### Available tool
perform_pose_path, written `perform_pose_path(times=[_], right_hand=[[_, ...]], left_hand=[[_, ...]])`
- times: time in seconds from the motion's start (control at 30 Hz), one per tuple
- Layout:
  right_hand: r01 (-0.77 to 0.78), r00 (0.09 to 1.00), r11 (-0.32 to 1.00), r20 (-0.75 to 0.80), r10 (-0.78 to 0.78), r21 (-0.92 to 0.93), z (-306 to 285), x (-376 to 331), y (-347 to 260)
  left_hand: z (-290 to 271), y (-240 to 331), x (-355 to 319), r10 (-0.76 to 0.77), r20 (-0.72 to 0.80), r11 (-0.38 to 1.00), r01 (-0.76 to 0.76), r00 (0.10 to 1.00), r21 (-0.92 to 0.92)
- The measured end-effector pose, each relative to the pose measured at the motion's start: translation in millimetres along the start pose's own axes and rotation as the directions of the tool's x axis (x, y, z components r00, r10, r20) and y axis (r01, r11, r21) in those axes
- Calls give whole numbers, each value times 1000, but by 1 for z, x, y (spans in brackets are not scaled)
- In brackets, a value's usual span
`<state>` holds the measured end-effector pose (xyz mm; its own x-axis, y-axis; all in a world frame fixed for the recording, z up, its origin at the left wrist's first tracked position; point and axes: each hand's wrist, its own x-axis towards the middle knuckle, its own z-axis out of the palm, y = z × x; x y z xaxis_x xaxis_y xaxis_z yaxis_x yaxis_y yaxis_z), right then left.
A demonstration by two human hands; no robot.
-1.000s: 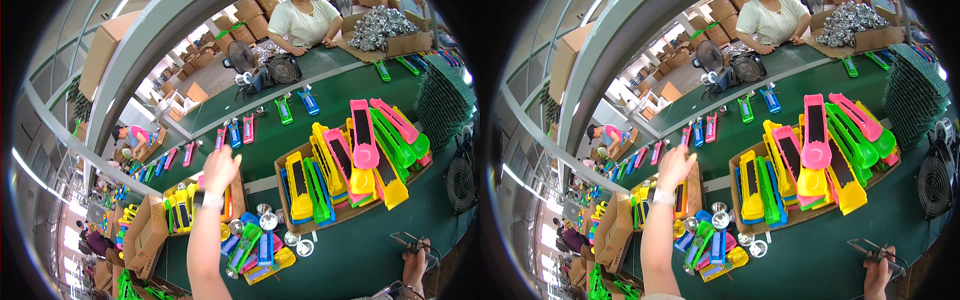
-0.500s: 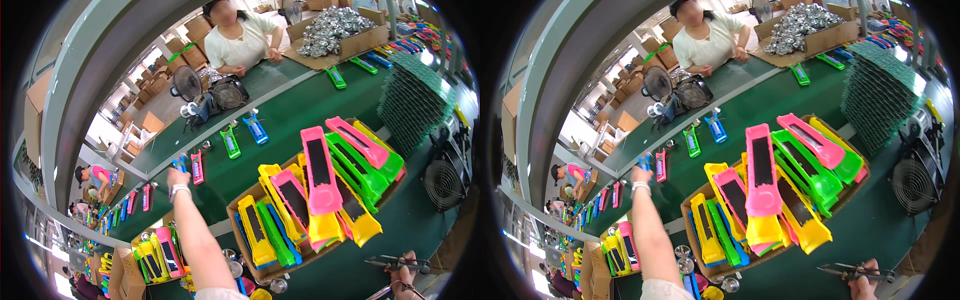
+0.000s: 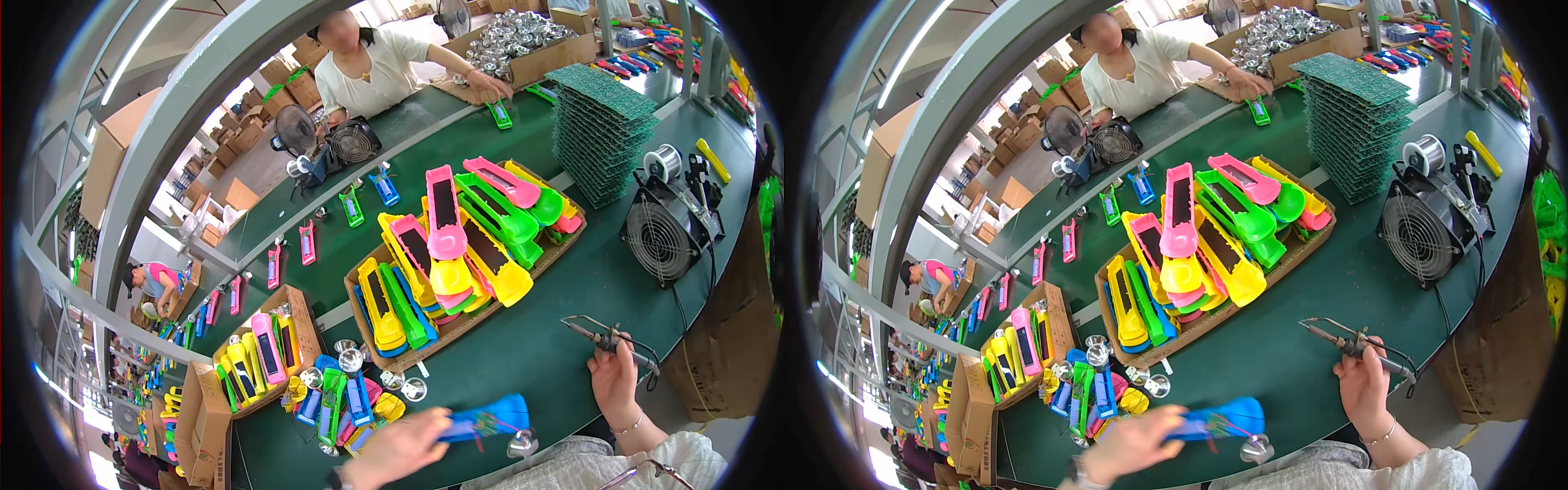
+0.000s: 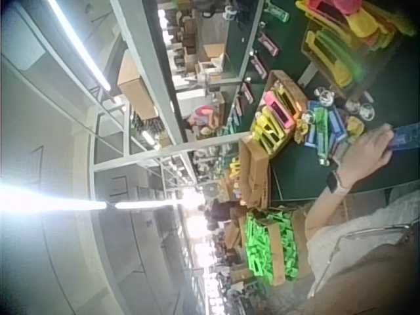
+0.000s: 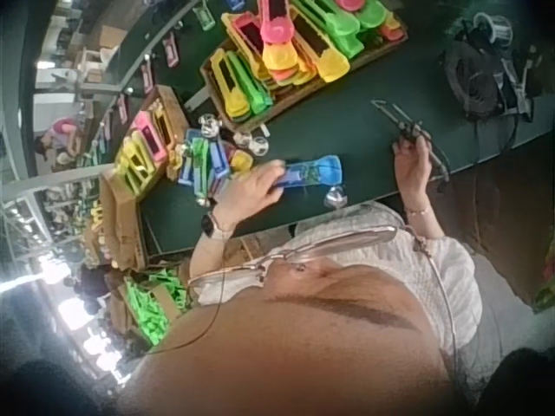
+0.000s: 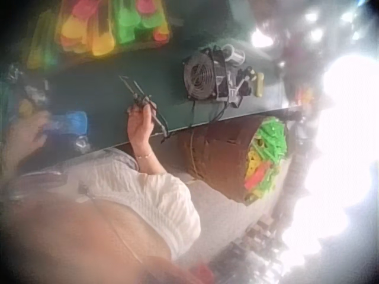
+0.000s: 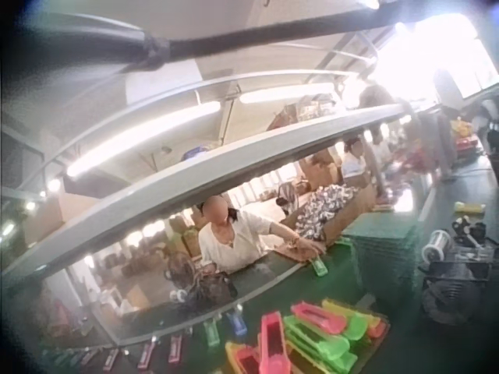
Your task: The person solders wires and circuit boards into plastic flashlight casings using a soldering iron, fits internal components into place, and places the assembled flashlights onto the conveyor line.
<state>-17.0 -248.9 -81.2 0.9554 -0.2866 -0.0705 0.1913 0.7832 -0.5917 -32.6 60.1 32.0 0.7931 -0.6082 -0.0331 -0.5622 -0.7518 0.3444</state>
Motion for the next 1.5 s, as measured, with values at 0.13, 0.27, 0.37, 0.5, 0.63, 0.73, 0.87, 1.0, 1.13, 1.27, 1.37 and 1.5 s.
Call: perform_pose_path(times=[0.13,0.27,0.37,0.5,0.63,0.73,0.87,1.0,1.13,1.27,1.37,1.5], right_hand=[[-5,1000,1000,5,5,9,2,-3,-6],[26,999,999,-21,-26,-19,1,-6,-10],[35,999,997,9,-35,-72,6,-9,-6],[27,1000,999,-6,-28,-46,2,-8,-2],[25,1000,999,1,-25,-46,1,-6,-3],[13,1000,997,5,-13,-71,2,-3,-5],[1,1000,996,25,1,-95,2,-2,-3],[26,999,993,33,-22,-117,4,-6,-3],[44,999,989,8,-44,-138,1,-11,-8],[44,999,983,26,-40,-177,3,-10,-4],[20,1000,983,7,-19,-184,5,-7,1],[44,999,987,28,-40,-153,-1,-6,-4]], left_hand=[[50,-15,8,274,-64,960,-277,960,-49],[-38,-40,60,184,-113,978,-193,976,-74],[-88,-85,123,407,-284,762,-151,868,630],[-100,-143,183,534,-69,640,-348,843,685],[-99,-160,189,629,-93,590,-396,772,703],[-101,-169,182,623,-27,555,-417,782,720],[-107,-163,201,725,-37,552,-548,688,628],[-114,-165,204,732,93,495,-620,675,609],[-130,-147,193,641,284,474,-659,713,584],[-116,-138,198,642,140,638,-627,754,447],[-111,-144,188,431,226,725,-484,874,489],[-127,-137,155,507,100,660,-460,856,594]])
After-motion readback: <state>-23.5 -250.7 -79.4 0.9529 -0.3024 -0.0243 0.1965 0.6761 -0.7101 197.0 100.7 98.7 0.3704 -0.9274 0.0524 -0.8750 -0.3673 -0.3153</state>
